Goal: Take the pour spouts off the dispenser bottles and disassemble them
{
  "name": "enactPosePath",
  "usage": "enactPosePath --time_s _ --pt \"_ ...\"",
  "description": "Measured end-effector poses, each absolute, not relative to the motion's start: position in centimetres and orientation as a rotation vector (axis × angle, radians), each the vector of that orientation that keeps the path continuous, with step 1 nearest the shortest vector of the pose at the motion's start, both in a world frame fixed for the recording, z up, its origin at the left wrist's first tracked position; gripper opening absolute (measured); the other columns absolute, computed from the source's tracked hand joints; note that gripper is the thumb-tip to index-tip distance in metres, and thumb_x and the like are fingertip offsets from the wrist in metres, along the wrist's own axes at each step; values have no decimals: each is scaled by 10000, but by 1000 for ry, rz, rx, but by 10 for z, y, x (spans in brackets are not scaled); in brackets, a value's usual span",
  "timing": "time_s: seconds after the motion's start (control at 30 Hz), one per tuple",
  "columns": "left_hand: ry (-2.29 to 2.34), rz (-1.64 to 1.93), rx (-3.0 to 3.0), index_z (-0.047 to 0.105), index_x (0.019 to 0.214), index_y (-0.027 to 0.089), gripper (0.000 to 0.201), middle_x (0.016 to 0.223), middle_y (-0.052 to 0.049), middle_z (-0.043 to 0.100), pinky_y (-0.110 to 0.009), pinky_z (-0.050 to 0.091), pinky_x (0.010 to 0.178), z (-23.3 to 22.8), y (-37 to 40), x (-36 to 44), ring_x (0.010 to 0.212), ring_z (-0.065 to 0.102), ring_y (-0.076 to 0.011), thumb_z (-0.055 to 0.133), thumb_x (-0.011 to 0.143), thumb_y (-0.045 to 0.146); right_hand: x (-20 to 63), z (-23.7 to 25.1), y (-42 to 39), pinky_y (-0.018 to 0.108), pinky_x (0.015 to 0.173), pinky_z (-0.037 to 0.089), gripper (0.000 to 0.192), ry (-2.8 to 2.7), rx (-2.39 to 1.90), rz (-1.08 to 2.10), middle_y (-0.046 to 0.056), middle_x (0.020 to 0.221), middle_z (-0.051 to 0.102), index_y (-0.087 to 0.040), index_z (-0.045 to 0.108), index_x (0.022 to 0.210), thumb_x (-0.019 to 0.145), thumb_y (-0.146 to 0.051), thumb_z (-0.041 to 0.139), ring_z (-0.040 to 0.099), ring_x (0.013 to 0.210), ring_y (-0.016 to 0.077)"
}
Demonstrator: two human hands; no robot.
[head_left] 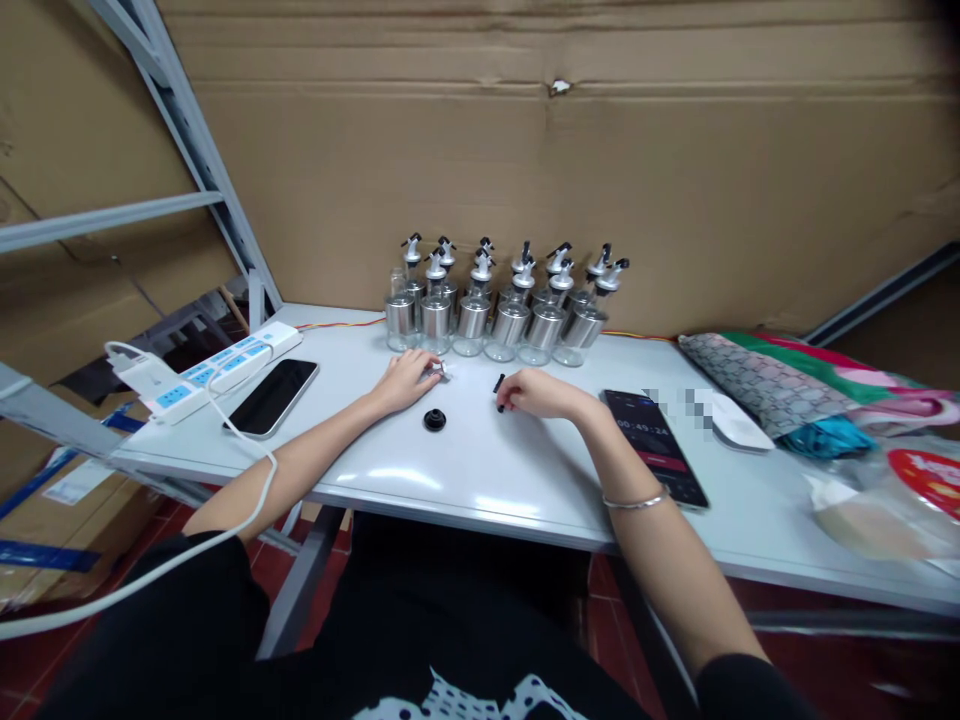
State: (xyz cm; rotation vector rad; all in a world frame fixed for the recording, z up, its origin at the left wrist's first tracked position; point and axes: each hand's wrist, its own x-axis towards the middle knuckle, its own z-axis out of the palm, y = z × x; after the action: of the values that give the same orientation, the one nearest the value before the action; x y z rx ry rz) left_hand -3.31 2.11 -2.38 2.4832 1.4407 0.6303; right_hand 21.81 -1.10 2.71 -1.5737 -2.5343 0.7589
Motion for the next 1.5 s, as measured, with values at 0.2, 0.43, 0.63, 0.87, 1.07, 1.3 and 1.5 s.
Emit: enactPosePath --time_s 0.2,0.43,0.63,0.87,1.07,1.3,1.5 --pt "1427 620 2491 547 1111 195 250 1124 -71 581 -419 363 958 -23 21 -33 1113 497 -247 480 907 323 215 30 -14 196 604 432 384 -2568 -1509 821 47 697 693 -112 720 756 610 24 391 589 631 129" --pt "1421 679 2468 529 1125 194 269 1131 -73 576 -454 363 977 -26 23 -35 1124 489 -254 459 917 349 213 28 -13 206 627 431 370 -2529 -1484 739 60 710 696 -111 704 714 593 34 386 591 646 135" --pt "1359 1403 2195 472 1160 167 316 1154 -104 554 -392 409 1003 -6 40 -37 1133 514 -216 498 879 307 208 34 -14 215 627 424 326 -2314 -1421 519 36 710 685 -149 684 714 692 2 396 589 645 133" --pt "1277 1600 1911 331 1330 161 510 1336 -160 475 -418 354 1099 32 84 -5 1294 443 -224 456 837 126 207 32 -13 233 672 422 278 -2211 -1299 417 33 738 684 -155 669 748 747 -9 432 596 687 142" --pt "1341 1658 1749 323 1329 159 532 1348 -167 477 -447 295 1135 39 106 18 1325 418 -255 521 836 136 209 26 -9 244 690 432 260 -2195 -1183 320 31 759 683 -166 649 740 752 -12 440 605 707 146" --pt "1144 1907 1716 335 1296 225 445 1239 -109 530 -400 385 1060 52 101 26 1171 536 -212 517 889 214 210 28 -12 276 736 467 233 -2069 -999 202 42 807 670 -183 614 783 792 -58 418 617 773 164" --pt "729 1983 1977 253 1388 291 509 1407 -88 383 -405 288 1129 90 40 44 1337 372 -227 444 937 429 205 35 -19 421 983 433 438 -1859 -928 30 127 1245 555 -193 497 1205 817 -364 609 496 1183 256"
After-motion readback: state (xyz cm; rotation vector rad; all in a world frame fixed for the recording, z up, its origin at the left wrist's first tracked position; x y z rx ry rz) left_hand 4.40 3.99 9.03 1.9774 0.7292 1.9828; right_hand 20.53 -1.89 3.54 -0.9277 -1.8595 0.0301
